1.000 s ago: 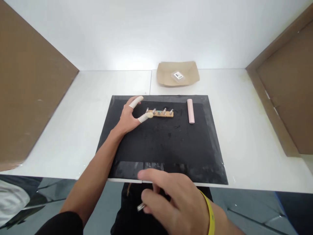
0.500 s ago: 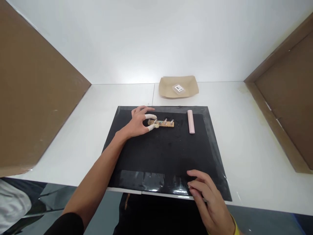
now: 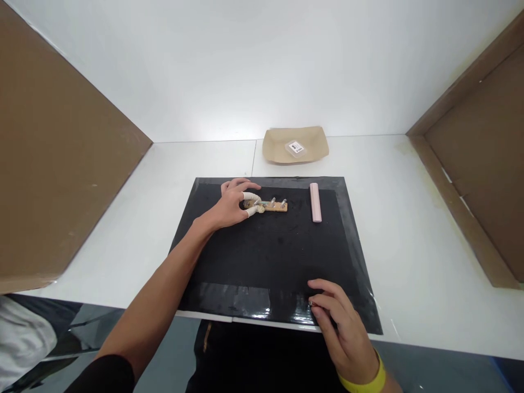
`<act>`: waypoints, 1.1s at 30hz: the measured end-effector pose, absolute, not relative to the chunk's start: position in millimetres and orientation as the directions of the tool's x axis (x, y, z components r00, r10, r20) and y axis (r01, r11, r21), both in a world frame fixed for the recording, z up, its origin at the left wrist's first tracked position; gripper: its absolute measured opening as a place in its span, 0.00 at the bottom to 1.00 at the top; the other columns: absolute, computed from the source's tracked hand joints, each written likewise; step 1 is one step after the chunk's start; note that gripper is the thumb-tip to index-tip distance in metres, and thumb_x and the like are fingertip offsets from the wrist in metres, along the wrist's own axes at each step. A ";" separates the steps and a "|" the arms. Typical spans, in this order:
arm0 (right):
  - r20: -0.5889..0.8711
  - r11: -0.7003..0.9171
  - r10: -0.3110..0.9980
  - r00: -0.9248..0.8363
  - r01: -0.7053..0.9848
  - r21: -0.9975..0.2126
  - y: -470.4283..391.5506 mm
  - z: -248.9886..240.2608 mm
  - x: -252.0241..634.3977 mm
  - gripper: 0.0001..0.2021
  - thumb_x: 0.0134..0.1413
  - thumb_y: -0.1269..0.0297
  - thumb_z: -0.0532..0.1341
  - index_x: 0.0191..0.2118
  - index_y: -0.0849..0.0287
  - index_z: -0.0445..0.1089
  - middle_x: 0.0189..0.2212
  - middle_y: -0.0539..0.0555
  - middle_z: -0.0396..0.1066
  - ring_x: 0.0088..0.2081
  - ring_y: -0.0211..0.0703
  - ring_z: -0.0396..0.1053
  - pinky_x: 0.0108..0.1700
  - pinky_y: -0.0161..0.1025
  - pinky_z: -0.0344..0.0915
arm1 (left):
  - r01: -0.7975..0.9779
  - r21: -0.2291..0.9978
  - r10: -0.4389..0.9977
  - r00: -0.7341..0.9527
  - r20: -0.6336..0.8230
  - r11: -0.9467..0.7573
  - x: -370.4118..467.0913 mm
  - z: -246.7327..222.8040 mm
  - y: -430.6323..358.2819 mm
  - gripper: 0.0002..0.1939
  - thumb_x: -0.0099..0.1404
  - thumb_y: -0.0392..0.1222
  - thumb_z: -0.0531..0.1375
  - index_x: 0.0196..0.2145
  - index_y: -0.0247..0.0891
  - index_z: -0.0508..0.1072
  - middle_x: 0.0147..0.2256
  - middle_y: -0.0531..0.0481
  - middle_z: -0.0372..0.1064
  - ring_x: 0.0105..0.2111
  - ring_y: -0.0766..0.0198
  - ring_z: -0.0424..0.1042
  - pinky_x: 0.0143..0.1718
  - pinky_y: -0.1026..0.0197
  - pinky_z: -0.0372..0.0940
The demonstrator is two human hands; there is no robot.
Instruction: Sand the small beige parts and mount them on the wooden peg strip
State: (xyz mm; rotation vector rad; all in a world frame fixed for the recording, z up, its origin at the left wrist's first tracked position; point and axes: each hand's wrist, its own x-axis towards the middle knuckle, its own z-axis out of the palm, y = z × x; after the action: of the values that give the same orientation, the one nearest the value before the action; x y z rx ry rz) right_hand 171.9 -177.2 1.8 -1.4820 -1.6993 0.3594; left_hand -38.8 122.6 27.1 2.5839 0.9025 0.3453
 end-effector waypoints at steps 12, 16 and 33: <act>0.394 0.264 0.918 0.054 0.659 -0.704 -174.9 -2.2 172.0 0.09 0.70 0.73 0.53 0.46 0.57 0.69 0.48 0.62 0.72 0.43 0.42 0.78 0.39 0.34 0.76 | 0.592 0.274 0.652 0.682 0.331 -0.758 -40.1 18.2 102.7 0.07 0.69 0.40 0.62 0.39 0.46 0.82 0.56 0.46 0.76 0.63 0.44 0.65 0.61 0.34 0.50; 0.397 0.266 0.916 0.054 0.659 -0.704 -174.1 -1.8 171.4 0.09 0.70 0.73 0.53 0.45 0.57 0.69 0.48 0.61 0.73 0.41 0.41 0.78 0.38 0.34 0.76 | 0.626 0.250 0.668 0.629 0.398 -0.739 -41.7 17.3 91.8 0.07 0.68 0.40 0.64 0.40 0.48 0.82 0.56 0.47 0.76 0.62 0.44 0.65 0.61 0.33 0.50; 0.388 0.267 0.921 0.041 0.658 -0.704 -174.7 -3.2 172.3 0.08 0.70 0.73 0.54 0.46 0.58 0.69 0.47 0.61 0.73 0.43 0.41 0.78 0.38 0.33 0.75 | 0.563 0.516 0.751 0.589 0.297 -0.646 -36.5 4.3 16.2 0.03 0.65 0.44 0.69 0.34 0.45 0.80 0.44 0.48 0.79 0.46 0.52 0.71 0.49 0.44 0.64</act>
State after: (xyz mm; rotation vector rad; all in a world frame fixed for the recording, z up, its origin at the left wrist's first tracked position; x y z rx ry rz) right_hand 172.3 -174.7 -3.2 -1.4645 -1.6890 0.3897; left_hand -36.5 16.2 4.3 2.4532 1.0611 0.7081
